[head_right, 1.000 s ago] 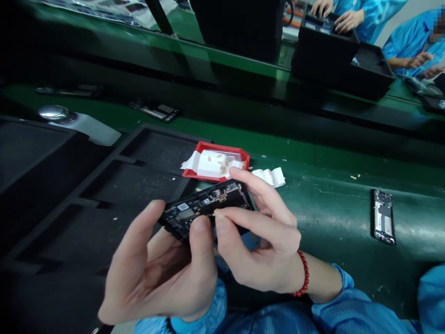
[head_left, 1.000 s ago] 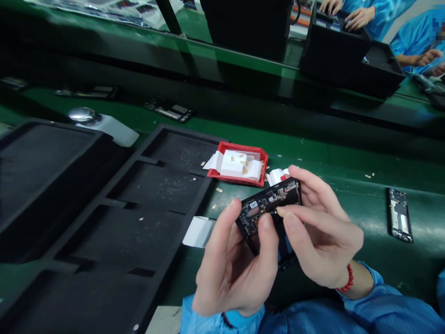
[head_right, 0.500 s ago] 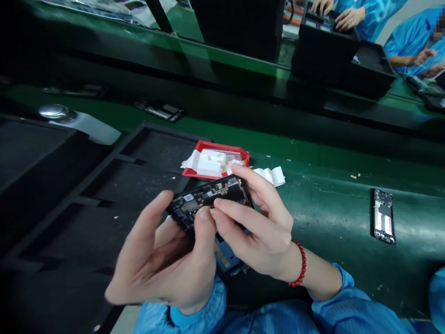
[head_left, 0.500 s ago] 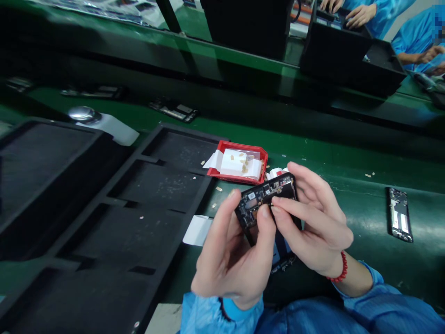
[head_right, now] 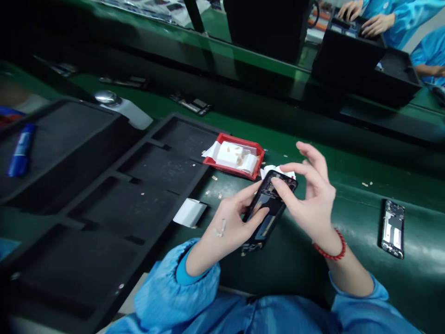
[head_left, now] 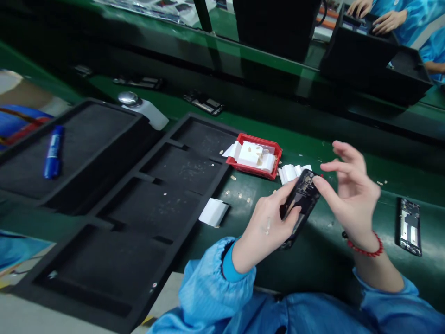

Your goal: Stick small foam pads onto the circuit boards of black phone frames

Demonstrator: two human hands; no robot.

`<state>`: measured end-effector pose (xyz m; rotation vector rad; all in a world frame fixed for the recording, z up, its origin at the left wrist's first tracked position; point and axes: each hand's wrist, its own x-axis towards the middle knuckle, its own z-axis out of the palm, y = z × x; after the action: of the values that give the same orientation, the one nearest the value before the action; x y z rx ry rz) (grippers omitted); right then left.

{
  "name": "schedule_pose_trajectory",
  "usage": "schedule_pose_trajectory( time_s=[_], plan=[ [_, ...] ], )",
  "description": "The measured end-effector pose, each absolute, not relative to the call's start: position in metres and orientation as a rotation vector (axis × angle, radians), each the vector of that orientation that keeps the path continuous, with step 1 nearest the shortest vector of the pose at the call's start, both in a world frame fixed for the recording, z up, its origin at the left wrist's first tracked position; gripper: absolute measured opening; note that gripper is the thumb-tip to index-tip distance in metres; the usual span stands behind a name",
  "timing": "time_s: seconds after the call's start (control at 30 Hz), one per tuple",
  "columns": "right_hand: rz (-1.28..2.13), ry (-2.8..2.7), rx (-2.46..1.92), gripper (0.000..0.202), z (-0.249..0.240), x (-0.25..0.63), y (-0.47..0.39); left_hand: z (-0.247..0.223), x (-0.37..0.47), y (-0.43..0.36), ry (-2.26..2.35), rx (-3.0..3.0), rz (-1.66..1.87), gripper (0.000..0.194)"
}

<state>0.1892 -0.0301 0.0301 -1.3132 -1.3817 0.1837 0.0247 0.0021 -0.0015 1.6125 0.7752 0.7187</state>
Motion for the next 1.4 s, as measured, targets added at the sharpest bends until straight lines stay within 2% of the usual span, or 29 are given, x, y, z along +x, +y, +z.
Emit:
schedule_pose_trajectory(
  time_s=[0.07, 0.17, 0.37, 0.53, 0.7, 0.77, 0.9, 1.03, 1.1, 1.17, 1.27, 1.4],
  plan=[
    [0.179, -1.758, -1.268, 0.011, 0.055, 0.195, -0.03, 0.004, 0.024, 0.002, 0.775, 1.77, 0.661, 0.041],
    [0.392, -2.181, -1.101, 0.003, 0.084, 0.193, -0.029, 0.012, 0.025, 0.0, 0.754, 1.844, 0.659, 0.022],
    [0.467, -2.109, -1.111, 0.007, 0.075, 0.176, -0.034, 0.013, 0.025, -0.002, 0.744, 1.795, 0.643, 0.024],
    [0.482, -2.122, -1.112, 0.011, 0.064, 0.168, -0.036, 0.012, 0.024, -0.002, 0.771, 1.805, 0.694, 0.013],
    [0.578, -2.177, -1.115, 0.013, 0.068, 0.169, -0.036, 0.01, 0.022, 0.001, 0.756, 1.794, 0.666, 0.013],
    [0.596, -2.163, -1.116, 0.012, 0.072, 0.173, -0.036, 0.009, 0.02, 0.003, 0.791, 1.779, 0.658, 0.021],
    [0.477, -2.205, -1.259, 0.012, 0.08, 0.187, -0.027, 0.01, 0.018, 0.001, 0.871, 1.778, 0.653, 0.054],
    [0.364, -2.378, -1.275, 0.016, 0.086, 0.196, -0.008, 0.007, 0.017, -0.007, 0.84, 1.805, 0.606, 0.055],
    [0.421, -2.373, -1.221, 0.013, 0.086, 0.197, -0.002, 0.004, 0.017, -0.01, 0.828, 1.756, 0.595, 0.058],
    [0.46, -2.187, -1.228, 0.008, 0.082, 0.196, -0.001, 0.001, 0.017, -0.013, 0.831, 1.687, 0.63, 0.071],
    [0.486, -1.883, -1.362, 0.01, 0.074, 0.193, -0.005, -0.002, 0.019, -0.015, 0.826, 1.59, 0.688, 0.091],
    [0.741, -1.886, -1.391, 0.014, 0.068, 0.187, -0.009, -0.003, 0.021, -0.015, 0.816, 1.442, 0.684, 0.107]
  ],
)
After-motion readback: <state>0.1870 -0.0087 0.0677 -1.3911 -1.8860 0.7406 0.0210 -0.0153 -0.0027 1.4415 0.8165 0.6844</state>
